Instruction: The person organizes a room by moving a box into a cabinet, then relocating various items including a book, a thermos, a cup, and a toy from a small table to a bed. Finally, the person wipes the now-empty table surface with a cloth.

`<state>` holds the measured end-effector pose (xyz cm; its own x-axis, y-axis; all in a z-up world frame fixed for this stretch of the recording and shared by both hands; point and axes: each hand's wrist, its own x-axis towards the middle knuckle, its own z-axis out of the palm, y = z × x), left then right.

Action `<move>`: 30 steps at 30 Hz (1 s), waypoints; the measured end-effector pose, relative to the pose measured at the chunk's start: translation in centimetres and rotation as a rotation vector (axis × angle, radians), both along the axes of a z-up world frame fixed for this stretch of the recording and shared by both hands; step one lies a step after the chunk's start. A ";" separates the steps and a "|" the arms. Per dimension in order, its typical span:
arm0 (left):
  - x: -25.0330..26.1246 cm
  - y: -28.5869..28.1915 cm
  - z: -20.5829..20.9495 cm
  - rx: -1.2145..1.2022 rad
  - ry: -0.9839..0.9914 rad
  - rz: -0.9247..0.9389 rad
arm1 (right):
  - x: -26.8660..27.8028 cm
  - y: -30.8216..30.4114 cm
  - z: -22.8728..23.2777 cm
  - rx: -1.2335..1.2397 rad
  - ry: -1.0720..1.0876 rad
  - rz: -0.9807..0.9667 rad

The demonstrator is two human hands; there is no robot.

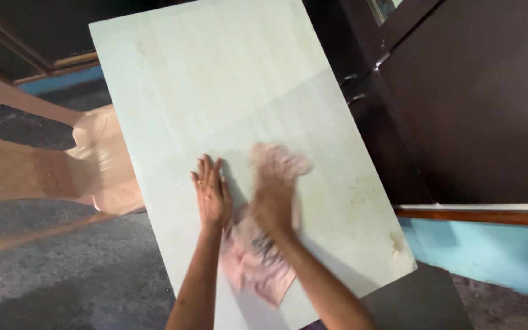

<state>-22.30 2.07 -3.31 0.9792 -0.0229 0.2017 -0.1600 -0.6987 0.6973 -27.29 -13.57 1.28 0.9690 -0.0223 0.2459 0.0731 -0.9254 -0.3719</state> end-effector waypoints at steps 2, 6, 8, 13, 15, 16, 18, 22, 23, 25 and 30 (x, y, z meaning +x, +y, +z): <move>-0.6 -1.8 0.8 -0.093 -0.002 -0.015 | -1.2 3.1 0.9 0.137 0.019 0.155; -0.3 -3.8 1.9 -0.093 -0.022 -0.027 | 0.8 1.8 0.7 0.039 0.127 0.250; 0.5 -4.8 2.0 -0.098 -0.050 -0.002 | 3.8 -1.4 -0.4 -0.037 0.168 0.244; 2.2 -8.1 1.6 -0.031 -0.031 -0.001 | 10.8 -12.7 -2.0 -0.205 0.081 0.051; 3.1 -9.5 1.4 0.028 -0.025 0.017 | 11.6 -16.2 -2.1 -0.230 -0.030 -0.016; 3.6 -10.1 1.3 0.041 -0.026 0.029 | 11.0 -17.4 -2.1 -0.195 -0.034 -0.044; 5.2 -11.2 1.2 0.071 -0.039 0.046 | 8.4 -18.8 -1.6 -0.124 -0.054 -0.103; 10.0 -12.4 1.2 0.136 -0.046 0.078 | 5.2 -19.1 -0.8 -0.120 0.044 -0.316; 11.1 -12.6 1.2 0.153 -0.042 0.089 | 5.0 -18.9 -0.8 -0.104 0.045 -0.347; 12.9 -12.8 1.5 0.220 -0.005 0.093 | 5.6 -18.7 -0.7 -0.141 0.070 -0.388; 14.0 -13.8 2.9 0.347 0.026 0.146 | 10.0 -18.8 -0.8 -0.223 0.039 -0.437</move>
<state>-8.35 -11.73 -0.41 0.9819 0.0547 0.1813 -0.0265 -0.9081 0.4179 -17.30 -32.34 0.49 0.8893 -0.3802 0.2543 -0.3502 -0.9236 -0.1561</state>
